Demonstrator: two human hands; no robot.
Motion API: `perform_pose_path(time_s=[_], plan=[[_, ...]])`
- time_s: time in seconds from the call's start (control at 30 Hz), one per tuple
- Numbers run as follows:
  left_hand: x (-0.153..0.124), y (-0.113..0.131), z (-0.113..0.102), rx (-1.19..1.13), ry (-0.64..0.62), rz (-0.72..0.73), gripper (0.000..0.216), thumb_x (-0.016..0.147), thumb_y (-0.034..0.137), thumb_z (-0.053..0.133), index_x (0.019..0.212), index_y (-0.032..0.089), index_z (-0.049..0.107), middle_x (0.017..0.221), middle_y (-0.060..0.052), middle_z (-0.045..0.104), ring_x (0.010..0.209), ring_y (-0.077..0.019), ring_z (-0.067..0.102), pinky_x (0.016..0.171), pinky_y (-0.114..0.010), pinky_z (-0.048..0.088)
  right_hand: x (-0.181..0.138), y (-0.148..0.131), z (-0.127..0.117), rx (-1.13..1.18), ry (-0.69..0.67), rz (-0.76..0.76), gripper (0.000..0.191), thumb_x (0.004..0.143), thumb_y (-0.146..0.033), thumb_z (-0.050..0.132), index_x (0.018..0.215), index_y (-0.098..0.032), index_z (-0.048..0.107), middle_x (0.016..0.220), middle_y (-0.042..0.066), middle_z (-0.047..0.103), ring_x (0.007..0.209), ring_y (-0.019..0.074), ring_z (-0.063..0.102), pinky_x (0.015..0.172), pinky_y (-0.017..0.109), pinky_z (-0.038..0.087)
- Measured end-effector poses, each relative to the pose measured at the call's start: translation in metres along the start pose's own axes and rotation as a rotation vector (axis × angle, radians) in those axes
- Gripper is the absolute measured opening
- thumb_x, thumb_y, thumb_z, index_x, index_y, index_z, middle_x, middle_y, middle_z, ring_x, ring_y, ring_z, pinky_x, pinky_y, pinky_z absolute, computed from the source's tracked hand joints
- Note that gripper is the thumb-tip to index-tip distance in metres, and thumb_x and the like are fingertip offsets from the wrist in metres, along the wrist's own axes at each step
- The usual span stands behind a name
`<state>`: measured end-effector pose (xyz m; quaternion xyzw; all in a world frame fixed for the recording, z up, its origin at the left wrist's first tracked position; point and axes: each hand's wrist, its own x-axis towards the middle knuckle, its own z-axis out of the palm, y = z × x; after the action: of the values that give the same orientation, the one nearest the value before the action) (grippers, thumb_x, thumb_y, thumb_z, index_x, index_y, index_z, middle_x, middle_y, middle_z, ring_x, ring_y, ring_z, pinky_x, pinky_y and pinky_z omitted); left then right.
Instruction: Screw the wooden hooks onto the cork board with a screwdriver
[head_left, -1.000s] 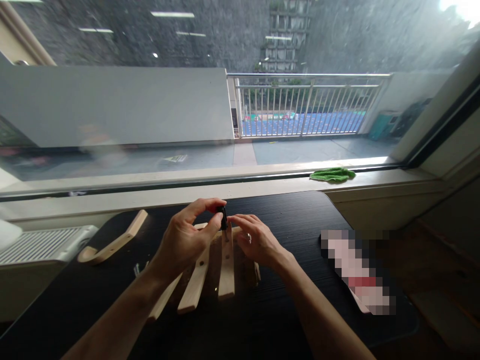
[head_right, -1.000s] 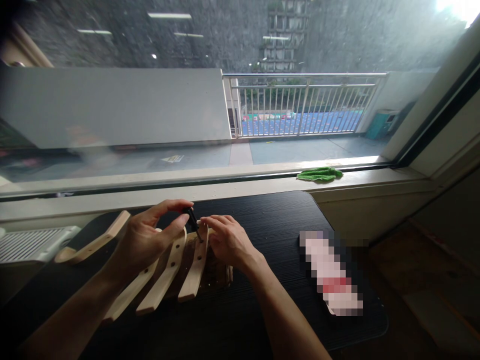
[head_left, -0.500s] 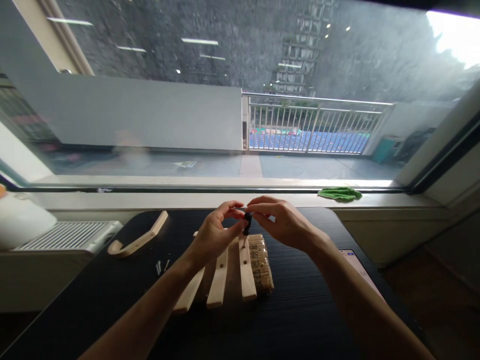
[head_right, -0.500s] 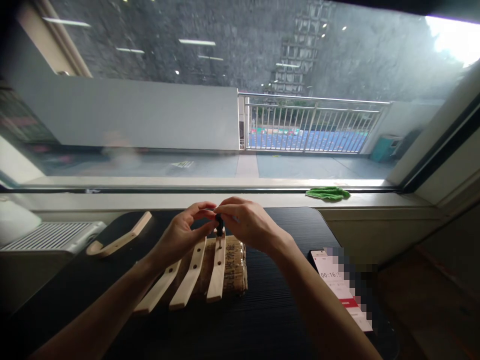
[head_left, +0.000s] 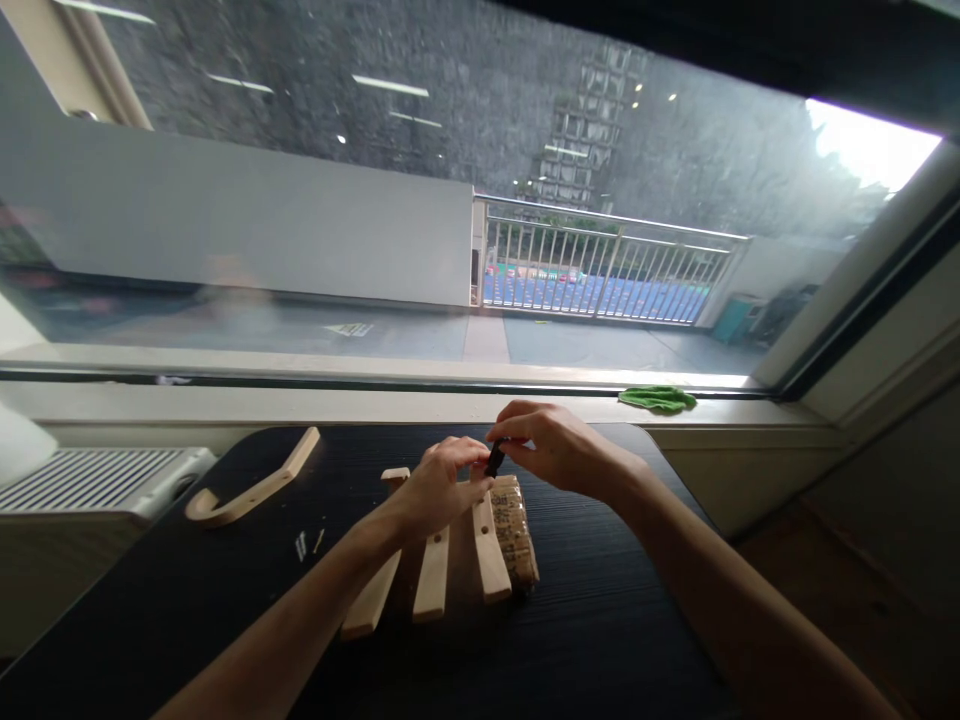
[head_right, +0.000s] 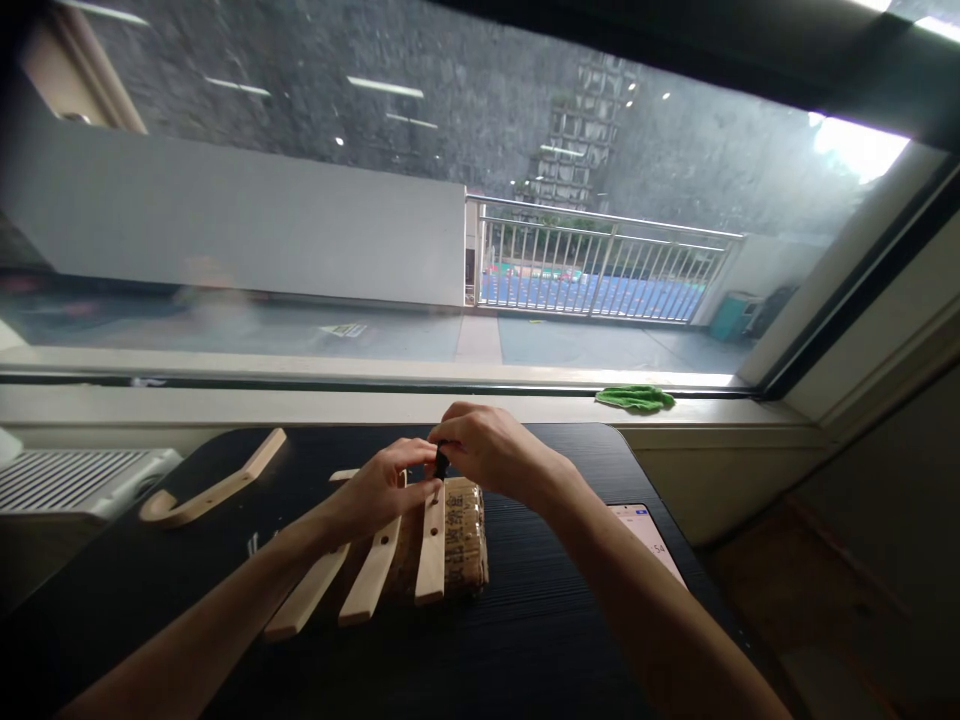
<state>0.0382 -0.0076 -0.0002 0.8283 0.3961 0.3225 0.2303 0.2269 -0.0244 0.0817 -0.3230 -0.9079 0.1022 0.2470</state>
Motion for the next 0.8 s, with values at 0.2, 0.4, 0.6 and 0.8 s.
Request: perform_pose_path(time_s=[0.2,0.4,0.6,0.8], plan=[[-0.001,0.000,0.000,0.066,-0.006,0.016,0.009,0.077,0.026,0.059,0.081,0.022,0.064,0.094,-0.001,0.064,0.090,-0.0184,0.054,0.085,-0.033,0.040,0.007,-0.002,0.005,-0.051,-0.009,0.018,0.017,0.083,-0.013,0.051,0.086,-0.014,0.068,0.084,0.005,0.061,0.070,0.0096,0.053,0.065,0.021,0.039],[-0.003,-0.003,0.000,0.074,0.003,0.006,0.010,0.079,0.028,0.056,0.081,0.021,0.064,0.095,-0.001,0.063,0.091,-0.0175,0.053,0.087,-0.032,0.039,0.011,-0.008,0.006,-0.053,-0.025,0.025,0.018,0.083,-0.014,0.050,0.086,-0.015,0.067,0.090,0.005,0.061,0.073,0.0105,0.054,0.066,0.022,0.039],[-0.004,-0.001,-0.001,0.055,0.001,-0.001,0.014,0.082,0.031,0.054,0.080,0.021,0.064,0.094,-0.001,0.062,0.090,-0.0170,0.053,0.087,-0.031,0.039,0.011,-0.006,0.008,-0.059,0.004,0.038,0.016,0.083,-0.015,0.052,0.089,-0.015,0.066,0.088,0.004,0.062,0.072,0.0103,0.055,0.066,0.022,0.040],[-0.003,-0.003,0.001,0.017,0.010,-0.002,0.014,0.082,0.031,0.054,0.080,0.021,0.064,0.094,-0.001,0.063,0.089,-0.0163,0.054,0.086,-0.030,0.040,0.010,-0.003,0.009,-0.054,0.011,0.058,0.016,0.083,-0.017,0.052,0.090,-0.016,0.066,0.091,0.005,0.063,0.074,0.0112,0.056,0.066,0.022,0.040]])
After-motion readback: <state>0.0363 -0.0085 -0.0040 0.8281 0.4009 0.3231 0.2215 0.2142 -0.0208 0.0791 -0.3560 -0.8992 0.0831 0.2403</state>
